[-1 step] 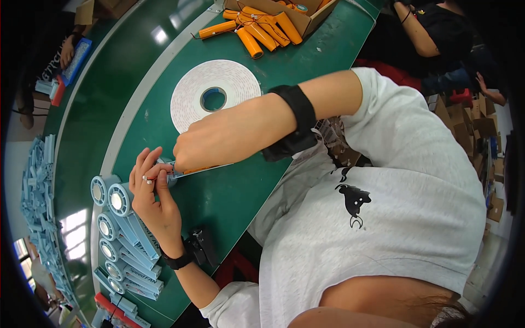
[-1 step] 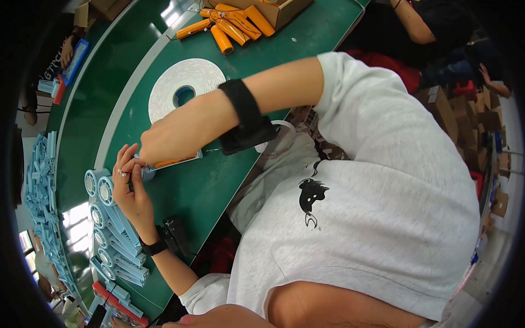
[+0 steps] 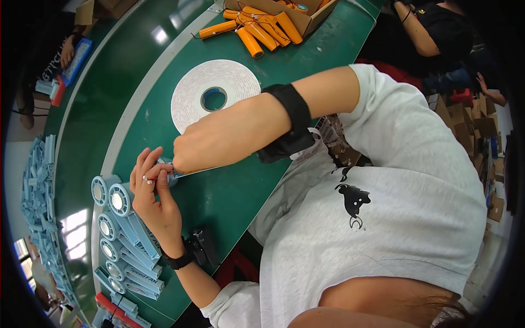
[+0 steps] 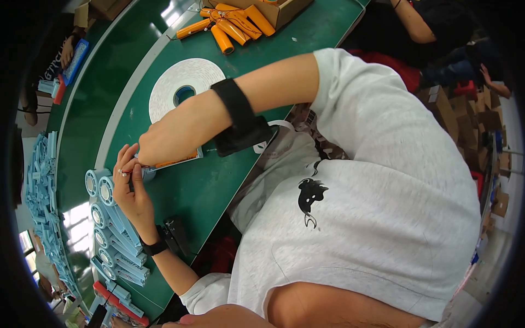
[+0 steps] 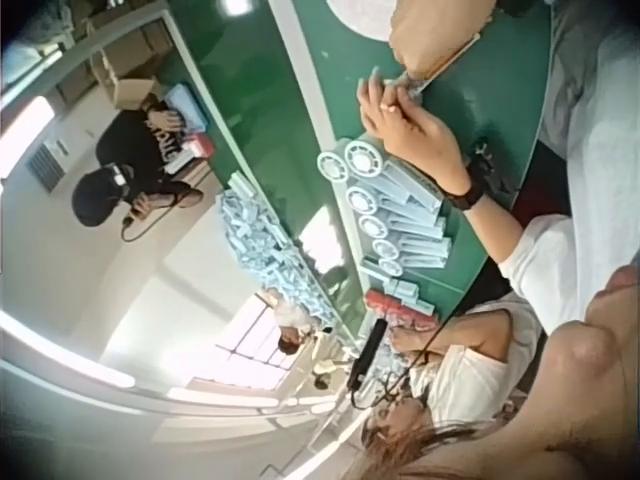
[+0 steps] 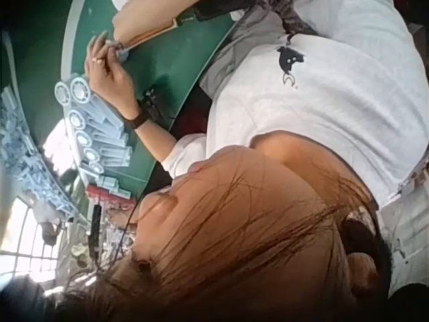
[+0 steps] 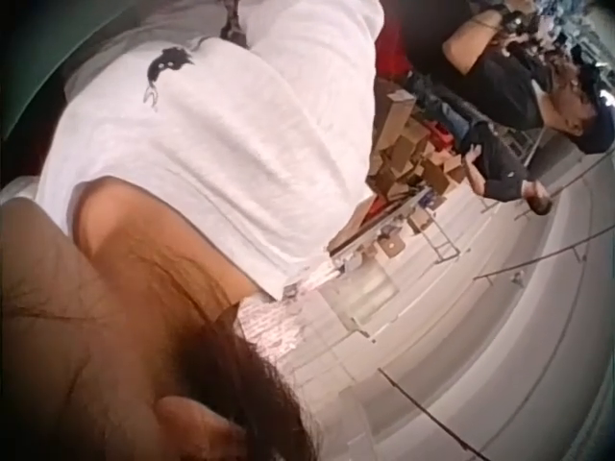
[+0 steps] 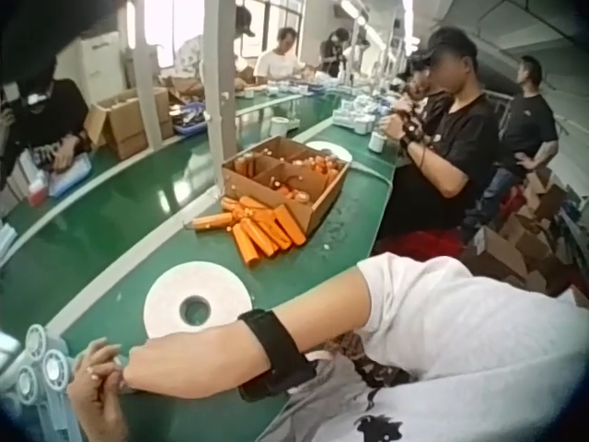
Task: The person applies double-sided tape to batteries, peels the backing, and presses each battery into a fan housing. They discard tape scraps into a bin and move a cardboard box while repeating the assembly process.
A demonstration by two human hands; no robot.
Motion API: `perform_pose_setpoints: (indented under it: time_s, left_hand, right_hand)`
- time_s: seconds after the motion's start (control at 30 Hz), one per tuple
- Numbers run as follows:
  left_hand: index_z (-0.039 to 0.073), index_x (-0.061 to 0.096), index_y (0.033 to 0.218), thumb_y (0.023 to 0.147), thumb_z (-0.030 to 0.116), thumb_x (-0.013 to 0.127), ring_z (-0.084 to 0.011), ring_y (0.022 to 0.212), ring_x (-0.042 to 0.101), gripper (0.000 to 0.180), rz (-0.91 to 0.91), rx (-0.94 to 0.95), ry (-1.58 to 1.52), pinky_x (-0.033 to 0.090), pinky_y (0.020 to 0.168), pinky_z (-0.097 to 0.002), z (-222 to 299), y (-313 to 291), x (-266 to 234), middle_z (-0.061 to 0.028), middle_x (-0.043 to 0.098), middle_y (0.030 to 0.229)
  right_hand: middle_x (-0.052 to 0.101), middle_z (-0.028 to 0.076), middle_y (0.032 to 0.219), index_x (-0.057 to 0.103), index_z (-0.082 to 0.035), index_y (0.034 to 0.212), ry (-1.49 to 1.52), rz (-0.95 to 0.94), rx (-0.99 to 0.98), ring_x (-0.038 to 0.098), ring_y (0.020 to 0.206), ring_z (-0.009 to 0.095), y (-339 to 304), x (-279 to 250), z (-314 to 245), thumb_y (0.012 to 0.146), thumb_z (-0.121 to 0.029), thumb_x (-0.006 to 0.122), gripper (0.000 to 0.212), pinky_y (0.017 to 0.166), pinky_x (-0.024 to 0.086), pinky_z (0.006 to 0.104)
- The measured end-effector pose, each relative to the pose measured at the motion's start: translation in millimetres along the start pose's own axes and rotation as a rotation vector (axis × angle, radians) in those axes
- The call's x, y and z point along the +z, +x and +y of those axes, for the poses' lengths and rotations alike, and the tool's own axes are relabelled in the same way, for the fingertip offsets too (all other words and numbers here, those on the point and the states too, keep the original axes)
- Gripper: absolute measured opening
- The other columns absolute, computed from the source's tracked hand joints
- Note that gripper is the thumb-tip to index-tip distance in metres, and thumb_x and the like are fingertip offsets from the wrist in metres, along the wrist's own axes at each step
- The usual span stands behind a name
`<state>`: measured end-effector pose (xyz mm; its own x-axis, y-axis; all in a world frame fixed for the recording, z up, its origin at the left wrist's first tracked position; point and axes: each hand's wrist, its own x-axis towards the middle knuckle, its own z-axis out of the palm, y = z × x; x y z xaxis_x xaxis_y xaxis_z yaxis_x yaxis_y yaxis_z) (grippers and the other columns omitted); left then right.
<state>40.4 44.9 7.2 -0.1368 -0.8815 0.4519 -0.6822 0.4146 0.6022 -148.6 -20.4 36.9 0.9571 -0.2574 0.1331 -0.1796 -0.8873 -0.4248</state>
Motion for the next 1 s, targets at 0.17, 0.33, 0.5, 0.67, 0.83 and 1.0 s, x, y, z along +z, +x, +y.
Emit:
perform_pose_setpoints:
  time_s: [0.17,0.33,0.5,0.67,0.83,1.0]
  left_hand:
    - [-0.002,0.059,0.082,0.081,-0.001,0.050,-0.0274,0.108,0.050,0.009,0.044,-0.067,-0.055,0.039,0.088,-0.0348,9.8,-1.1,0.1,-0.0109,0.062,0.102]
    - [-0.003,0.058,0.093,0.080,0.002,0.052,-0.0266,0.109,0.049,0.015,-0.025,-0.065,-0.102,0.038,0.088,-0.0335,-2.6,-4.6,-0.8,-0.0113,0.058,0.109]
    - [0.000,0.053,0.107,0.074,0.000,0.057,-0.0275,0.110,0.047,0.034,-0.184,-0.200,-0.147,0.039,0.088,-0.0337,1.0,-4.3,-19.9,-0.0120,0.050,0.119]
    - [0.002,0.048,0.116,0.064,-0.005,0.062,-0.0294,0.108,0.047,0.054,-0.254,-0.018,0.236,0.040,0.086,-0.0347,-11.3,-4.1,-18.2,-0.0129,0.045,0.121]
    - [0.001,0.049,0.114,0.061,-0.005,0.063,-0.0295,0.105,0.048,0.056,-0.395,-0.088,0.311,0.041,0.083,-0.0343,-16.4,12.8,-33.9,-0.0146,0.048,0.115]
    - [0.001,0.052,0.109,0.059,-0.001,0.064,-0.0274,0.097,0.052,0.051,-0.270,0.071,0.454,0.041,0.081,-0.0314,-21.3,80.0,-104.9,-0.0145,0.052,0.106]
  right_hand:
    - [0.057,0.017,0.073,0.053,0.005,0.075,-0.051,-0.074,-0.032,0.058,0.066,0.032,21.7,5.9,-0.9,0.070,-0.004,0.055,0.010,0.053,0.045,0.0393]
    - [0.059,0.017,0.073,0.056,0.005,0.078,0.036,-0.242,0.102,0.059,0.068,0.033,25.1,3.1,6.3,0.061,-0.004,0.062,0.020,0.054,0.046,0.0414]
    - [0.057,0.015,0.064,0.055,0.002,0.075,0.532,0.445,0.185,0.059,0.064,0.033,18.3,44.9,22.8,0.066,-0.012,0.063,0.019,0.053,0.045,0.0413]
    - [0.062,0.016,0.072,0.061,0.003,0.075,0.304,-0.049,0.358,0.059,0.060,0.030,66.3,35.8,33.3,0.052,-0.014,0.071,0.030,0.051,0.044,0.0395]
    - [0.062,0.016,0.071,0.061,0.001,0.073,0.314,0.121,0.276,0.059,0.062,0.030,62.0,47.2,53.7,0.056,-0.020,0.071,0.029,0.055,0.046,0.0389]
    - [0.061,0.015,0.077,0.060,-0.002,0.083,-0.150,0.735,0.521,0.059,0.079,0.031,-2.0,-27.2,79.2,0.063,-0.015,0.069,0.026,0.066,0.048,0.0405]
